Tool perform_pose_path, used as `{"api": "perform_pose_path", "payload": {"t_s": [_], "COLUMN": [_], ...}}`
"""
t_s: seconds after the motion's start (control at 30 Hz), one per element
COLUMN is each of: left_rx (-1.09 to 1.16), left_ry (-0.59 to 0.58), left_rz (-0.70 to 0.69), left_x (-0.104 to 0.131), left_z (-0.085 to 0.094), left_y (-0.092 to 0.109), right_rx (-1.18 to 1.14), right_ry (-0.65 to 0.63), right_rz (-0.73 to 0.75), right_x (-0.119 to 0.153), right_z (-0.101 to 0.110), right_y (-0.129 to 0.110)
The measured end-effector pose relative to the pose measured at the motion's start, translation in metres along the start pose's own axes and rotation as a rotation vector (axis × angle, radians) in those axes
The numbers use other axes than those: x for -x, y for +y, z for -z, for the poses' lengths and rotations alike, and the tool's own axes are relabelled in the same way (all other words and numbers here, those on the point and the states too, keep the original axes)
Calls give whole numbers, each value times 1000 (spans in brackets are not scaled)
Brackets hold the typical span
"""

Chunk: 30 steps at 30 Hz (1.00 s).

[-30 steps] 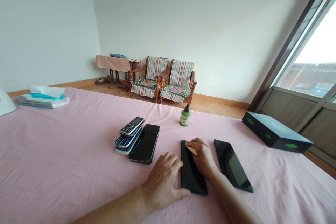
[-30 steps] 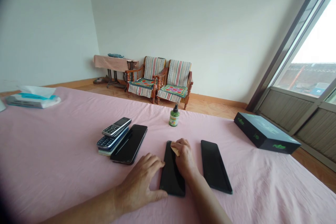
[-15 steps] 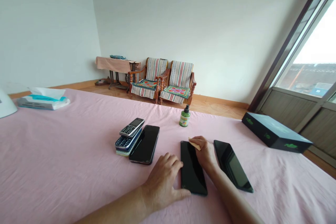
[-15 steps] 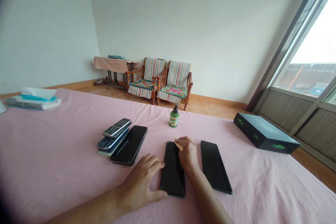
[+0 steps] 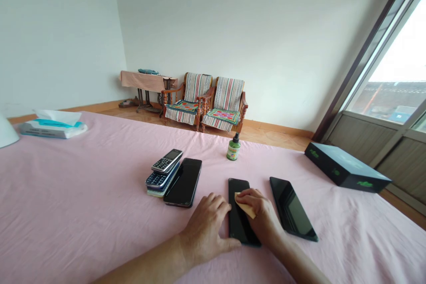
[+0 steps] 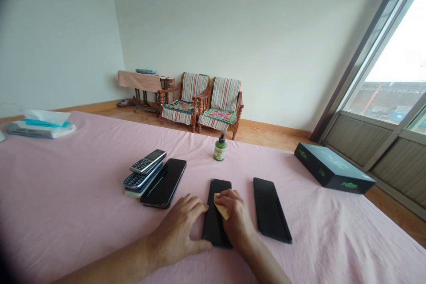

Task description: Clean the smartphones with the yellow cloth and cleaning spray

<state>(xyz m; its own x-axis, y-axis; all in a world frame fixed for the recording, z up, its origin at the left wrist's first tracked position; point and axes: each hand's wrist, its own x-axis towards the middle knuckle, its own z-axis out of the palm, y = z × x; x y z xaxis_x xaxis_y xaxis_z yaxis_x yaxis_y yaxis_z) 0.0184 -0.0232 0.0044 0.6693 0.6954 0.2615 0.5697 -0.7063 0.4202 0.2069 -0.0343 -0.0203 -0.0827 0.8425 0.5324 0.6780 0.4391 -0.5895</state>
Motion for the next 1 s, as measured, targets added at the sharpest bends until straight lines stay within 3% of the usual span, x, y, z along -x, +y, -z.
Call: {"api": "perform_pose_path", "payload": {"t_s": [0.2, 0.4, 0.53, 0.73, 1.0], "left_rx": [5, 17, 4, -6, 3], "left_ry": [-9, 1, 14, -5, 8], "left_rz": [-6, -12, -9, -17, -15], "left_x": [0, 0, 1, -1, 0], "left_z": [1, -2, -3, 0, 1], "left_y": [1, -2, -2, -1, 1], "right_rx": [-96, 52, 49, 10, -117], "right_ry": [-63, 107, 101, 31, -23], "right_rz": [-61, -76, -46, 38, 33], "right_x": [11, -40, -61, -41, -4], "right_z": [13, 4, -14, -15, -3], "right_y": [-14, 19, 35, 31, 2]}}
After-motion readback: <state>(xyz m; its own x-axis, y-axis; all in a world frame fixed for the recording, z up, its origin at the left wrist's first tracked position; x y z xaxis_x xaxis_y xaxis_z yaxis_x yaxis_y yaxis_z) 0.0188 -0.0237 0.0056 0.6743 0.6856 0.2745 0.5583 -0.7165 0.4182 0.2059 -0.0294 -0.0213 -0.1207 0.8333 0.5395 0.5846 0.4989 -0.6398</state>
